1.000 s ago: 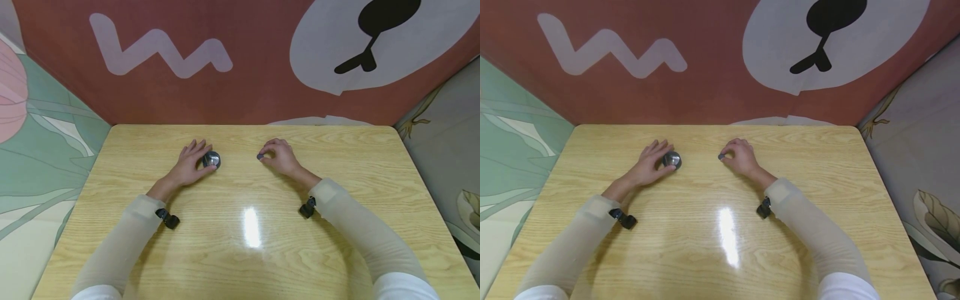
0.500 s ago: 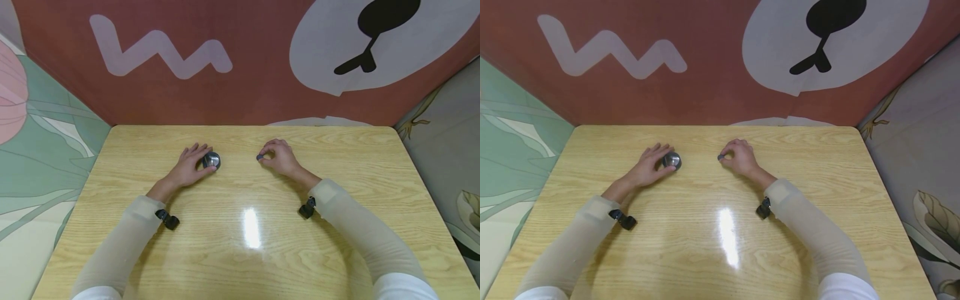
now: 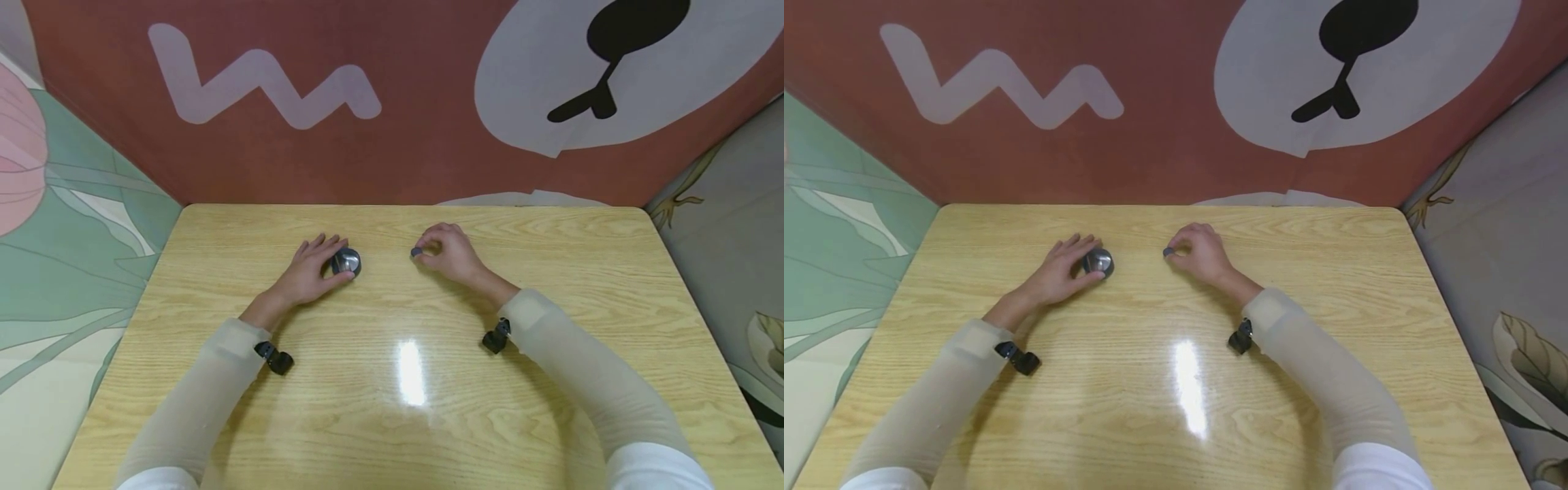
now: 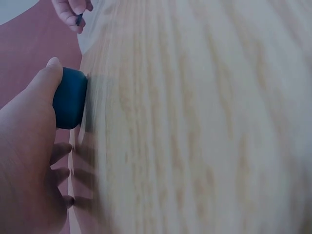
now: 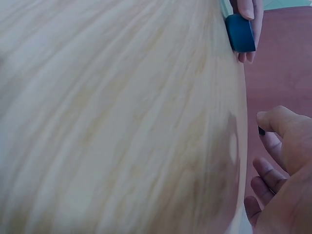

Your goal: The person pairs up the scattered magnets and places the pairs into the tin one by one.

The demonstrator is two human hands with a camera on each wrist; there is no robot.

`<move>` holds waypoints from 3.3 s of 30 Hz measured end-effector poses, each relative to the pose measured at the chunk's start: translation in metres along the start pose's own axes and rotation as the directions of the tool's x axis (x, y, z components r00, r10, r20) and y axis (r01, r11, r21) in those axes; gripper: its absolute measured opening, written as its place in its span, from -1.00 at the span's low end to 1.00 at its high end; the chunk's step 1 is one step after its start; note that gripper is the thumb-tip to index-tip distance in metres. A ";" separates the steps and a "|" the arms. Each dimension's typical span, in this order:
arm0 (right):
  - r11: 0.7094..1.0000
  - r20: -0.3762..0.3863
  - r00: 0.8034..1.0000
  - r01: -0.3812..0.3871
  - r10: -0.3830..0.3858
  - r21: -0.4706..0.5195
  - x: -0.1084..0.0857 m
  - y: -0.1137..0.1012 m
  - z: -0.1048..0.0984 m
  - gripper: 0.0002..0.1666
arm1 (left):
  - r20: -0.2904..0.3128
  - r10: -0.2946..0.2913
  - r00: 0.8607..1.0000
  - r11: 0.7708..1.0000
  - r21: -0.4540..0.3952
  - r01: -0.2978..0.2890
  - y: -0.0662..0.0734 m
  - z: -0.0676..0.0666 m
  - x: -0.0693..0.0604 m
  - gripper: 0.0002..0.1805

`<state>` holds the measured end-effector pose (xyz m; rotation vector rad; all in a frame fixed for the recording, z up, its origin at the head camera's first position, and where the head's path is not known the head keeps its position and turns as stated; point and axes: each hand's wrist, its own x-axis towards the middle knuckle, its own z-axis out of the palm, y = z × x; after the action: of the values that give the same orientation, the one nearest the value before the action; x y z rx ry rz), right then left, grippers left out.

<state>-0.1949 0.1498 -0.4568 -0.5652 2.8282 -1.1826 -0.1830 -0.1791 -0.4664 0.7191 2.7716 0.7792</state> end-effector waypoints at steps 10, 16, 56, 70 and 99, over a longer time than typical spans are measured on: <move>0.999 0.019 0.999 0.029 -0.030 0.036 0.009 -0.015 0.007 -0.82 | -0.021 0.007 1.000 0.998 0.057 -0.006 0.003 -0.001 -0.001 -0.13; 0.999 0.035 0.999 0.032 -0.033 0.039 0.015 -0.026 0.017 -0.81 | -0.030 0.011 0.999 0.999 0.054 -0.010 0.002 -0.001 0.000 -0.12; 0.999 0.132 0.990 0.053 -0.053 0.005 0.046 -0.077 0.061 -0.77 | -0.012 -0.004 1.000 0.999 0.040 0.004 0.002 -0.001 0.001 -0.14; 0.998 0.156 0.986 0.062 -0.057 -0.027 0.049 -0.077 0.071 -0.76 | 0.000 -0.011 1.000 1.000 0.029 0.011 0.002 -0.001 0.000 -0.14; 0.989 0.149 0.979 0.143 -0.136 -0.035 0.048 -0.077 0.071 -0.89 | 0.004 -0.014 1.000 1.000 0.021 0.014 -0.001 -0.001 -0.001 -0.15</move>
<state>-0.2034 0.0355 -0.4489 -0.8295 2.7364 -1.0495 -0.1827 -0.1812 -0.4659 0.7035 2.7826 0.7461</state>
